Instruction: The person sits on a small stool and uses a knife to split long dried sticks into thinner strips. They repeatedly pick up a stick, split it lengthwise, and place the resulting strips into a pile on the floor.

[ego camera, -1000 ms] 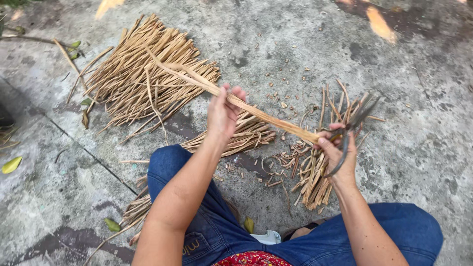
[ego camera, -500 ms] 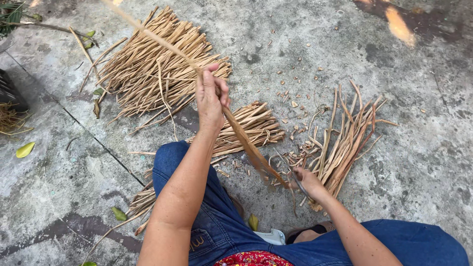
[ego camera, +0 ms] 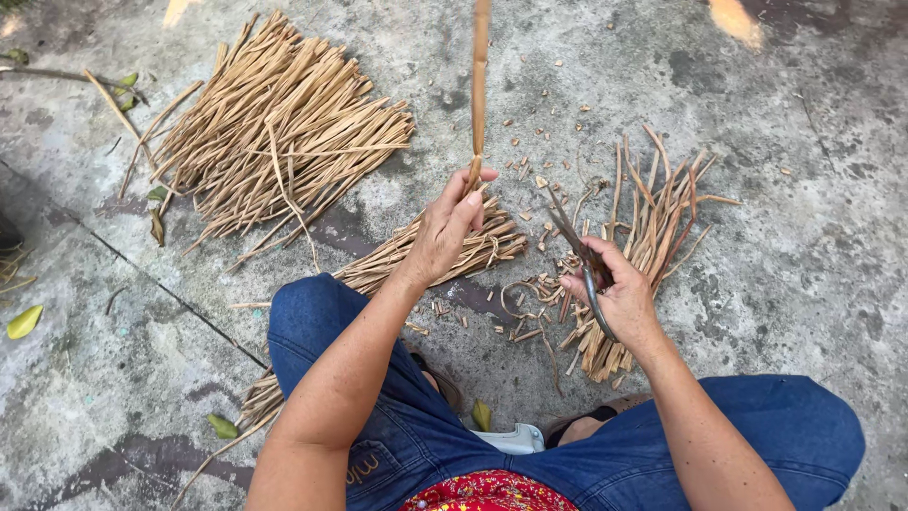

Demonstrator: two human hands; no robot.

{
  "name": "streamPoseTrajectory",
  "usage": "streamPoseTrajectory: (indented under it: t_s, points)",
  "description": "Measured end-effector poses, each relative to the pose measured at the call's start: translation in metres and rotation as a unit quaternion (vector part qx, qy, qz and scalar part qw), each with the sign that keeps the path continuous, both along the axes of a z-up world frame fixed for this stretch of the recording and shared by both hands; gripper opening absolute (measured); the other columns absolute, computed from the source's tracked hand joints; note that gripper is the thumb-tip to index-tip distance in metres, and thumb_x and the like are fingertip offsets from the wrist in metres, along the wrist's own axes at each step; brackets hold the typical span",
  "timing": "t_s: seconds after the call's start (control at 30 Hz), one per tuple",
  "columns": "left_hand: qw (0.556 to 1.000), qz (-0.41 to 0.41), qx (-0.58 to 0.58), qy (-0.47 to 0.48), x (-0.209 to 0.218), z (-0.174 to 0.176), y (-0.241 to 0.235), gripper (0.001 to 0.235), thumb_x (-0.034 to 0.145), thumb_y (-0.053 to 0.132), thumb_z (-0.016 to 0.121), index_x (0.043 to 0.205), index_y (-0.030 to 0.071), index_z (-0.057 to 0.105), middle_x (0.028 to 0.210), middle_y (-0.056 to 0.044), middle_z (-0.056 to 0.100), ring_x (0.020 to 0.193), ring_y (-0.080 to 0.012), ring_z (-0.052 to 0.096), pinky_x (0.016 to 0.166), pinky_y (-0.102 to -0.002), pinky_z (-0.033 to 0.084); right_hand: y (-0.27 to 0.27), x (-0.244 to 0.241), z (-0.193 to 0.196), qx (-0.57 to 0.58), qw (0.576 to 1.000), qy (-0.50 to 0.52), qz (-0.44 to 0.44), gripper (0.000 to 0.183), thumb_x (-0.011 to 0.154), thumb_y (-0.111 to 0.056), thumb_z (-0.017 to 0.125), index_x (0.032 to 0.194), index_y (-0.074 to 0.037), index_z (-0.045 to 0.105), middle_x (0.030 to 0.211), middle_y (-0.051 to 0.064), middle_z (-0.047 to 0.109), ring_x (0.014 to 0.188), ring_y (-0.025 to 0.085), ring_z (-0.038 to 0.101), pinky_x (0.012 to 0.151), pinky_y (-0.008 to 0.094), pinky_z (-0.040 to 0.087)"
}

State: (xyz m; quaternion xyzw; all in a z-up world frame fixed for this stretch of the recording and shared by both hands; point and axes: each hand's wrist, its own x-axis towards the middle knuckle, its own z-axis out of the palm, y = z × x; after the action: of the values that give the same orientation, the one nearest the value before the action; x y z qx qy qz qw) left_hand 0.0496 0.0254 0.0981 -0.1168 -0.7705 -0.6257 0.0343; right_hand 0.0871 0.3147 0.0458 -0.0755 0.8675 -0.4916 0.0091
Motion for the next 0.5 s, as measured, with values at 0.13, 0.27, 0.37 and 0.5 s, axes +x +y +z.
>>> streamPoseTrajectory:
  t_s: [0.13, 0.27, 0.37, 0.5]
  points:
    - [0.999, -0.033, -0.036, 0.002, 0.0, 0.005, 0.005, 0.036, 0.107, 0.031, 0.043, 0.133, 0.015, 0.063, 0.069, 0.001, 0.045, 0.065, -0.009, 0.046, 0.064, -0.029, 0.043, 0.003, -0.001, 0.019, -0.016, 0.999, 0.027, -0.012, 0.064, 0.078, -0.023, 0.087, 0.135, -0.011, 0.061, 0.091, 0.001, 0.07, 0.085, 0.009, 0.067, 0.076, 0.025, 0.054]
    - [0.991, -0.086, -0.1, 0.039, 0.006, 0.005, 0.004, 0.033, 0.107, 0.031, 0.047, 0.129, 0.015, 0.065, 0.083, -0.004, 0.06, 0.075, -0.0175, 0.06, 0.072, -0.035, 0.049, 0.024, -0.006, 0.036, -0.005, 0.998, 0.046, -0.05, 0.062, 0.08, -0.02, 0.087, 0.135, -0.009, 0.06, 0.102, 0.001, 0.072, 0.093, 0.012, 0.068, 0.083, 0.028, 0.055]
    - [0.977, -0.112, -0.178, 0.028, 0.009, 0.003, 0.002, 0.034, 0.105, 0.032, 0.048, 0.13, 0.019, 0.066, 0.08, -0.01, 0.063, 0.075, -0.0259, 0.064, 0.073, -0.04, 0.05, 0.046, -0.013, 0.046, -0.139, 0.988, 0.065, -0.027, 0.056, 0.088, -0.016, 0.082, 0.139, -0.007, 0.059, 0.112, 0.003, 0.068, 0.102, 0.014, 0.064, 0.092, 0.028, 0.055]
    - [0.958, -0.13, -0.254, -0.041, 0.014, 0.0, 0.0, 0.035, 0.101, 0.035, 0.05, 0.128, 0.023, 0.068, 0.073, -0.013, 0.061, 0.069, -0.0301, 0.063, 0.071, -0.042, 0.051, 0.072, -0.019, 0.057, -0.191, 0.979, 0.047, -0.052, 0.052, 0.091, -0.017, 0.079, 0.137, -0.007, 0.058, 0.114, 0.003, 0.069, 0.105, 0.012, 0.066, 0.093, 0.026, 0.056]
